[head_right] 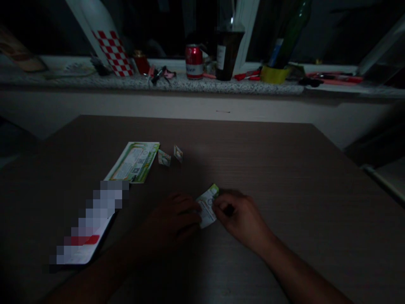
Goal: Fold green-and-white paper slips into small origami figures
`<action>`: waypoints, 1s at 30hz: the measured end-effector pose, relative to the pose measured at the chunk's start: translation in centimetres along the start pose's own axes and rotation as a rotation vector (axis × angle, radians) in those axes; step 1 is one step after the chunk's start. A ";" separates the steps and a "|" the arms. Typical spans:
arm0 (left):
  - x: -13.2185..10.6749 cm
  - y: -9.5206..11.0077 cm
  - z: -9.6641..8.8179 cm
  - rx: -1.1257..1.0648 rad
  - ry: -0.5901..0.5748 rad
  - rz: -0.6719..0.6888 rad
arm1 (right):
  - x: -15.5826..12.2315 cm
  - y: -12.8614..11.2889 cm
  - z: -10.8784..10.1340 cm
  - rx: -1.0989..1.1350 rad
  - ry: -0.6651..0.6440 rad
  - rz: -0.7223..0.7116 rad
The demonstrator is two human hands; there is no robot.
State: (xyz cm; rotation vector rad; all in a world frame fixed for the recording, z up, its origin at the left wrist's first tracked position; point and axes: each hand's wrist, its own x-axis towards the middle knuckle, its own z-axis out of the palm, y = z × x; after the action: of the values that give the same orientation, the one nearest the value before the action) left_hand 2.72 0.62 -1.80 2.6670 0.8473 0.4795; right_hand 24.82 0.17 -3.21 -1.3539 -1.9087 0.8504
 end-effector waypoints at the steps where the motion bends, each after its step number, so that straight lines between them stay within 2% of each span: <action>1: -0.1 -0.1 -0.1 -0.002 -0.019 -0.006 | 0.0 0.1 -0.1 -0.065 -0.014 -0.057; 5: -0.1 0.0 -0.6 -0.014 -0.075 -0.021 | 0.3 0.2 -0.4 -0.172 -0.030 -0.227; 8: 0.0 0.1 -0.7 -0.027 -0.087 -0.035 | 0.4 0.4 -0.5 -0.190 -0.080 -0.268; 14: 0.6 0.0 0.0 -0.084 -0.027 -0.163 | 0.5 0.5 -0.7 -0.230 -0.130 -0.250; 18: 1.1 0.4 0.8 -0.025 0.021 -0.324 | 0.5 0.4 -0.9 -0.245 -0.141 -0.241; 21: 1.5 0.9 1.1 0.042 0.004 -0.426 | 0.4 0.1 -1.1 -0.246 -0.160 -0.221; 26: 2.1 1.5 1.1 0.104 -0.013 -0.485 | 0.5 -0.2 -1.1 -0.231 -0.175 -0.231; 30: 2.5 1.7 0.9 0.138 -0.046 -0.513 | 0.7 -0.2 -0.7 -0.235 -0.129 -0.196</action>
State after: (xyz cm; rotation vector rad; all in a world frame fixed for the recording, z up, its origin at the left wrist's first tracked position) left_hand 5.89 0.63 -1.43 2.4253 1.5324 0.2373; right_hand 25.09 0.87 -2.51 -1.2417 -2.2575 0.6453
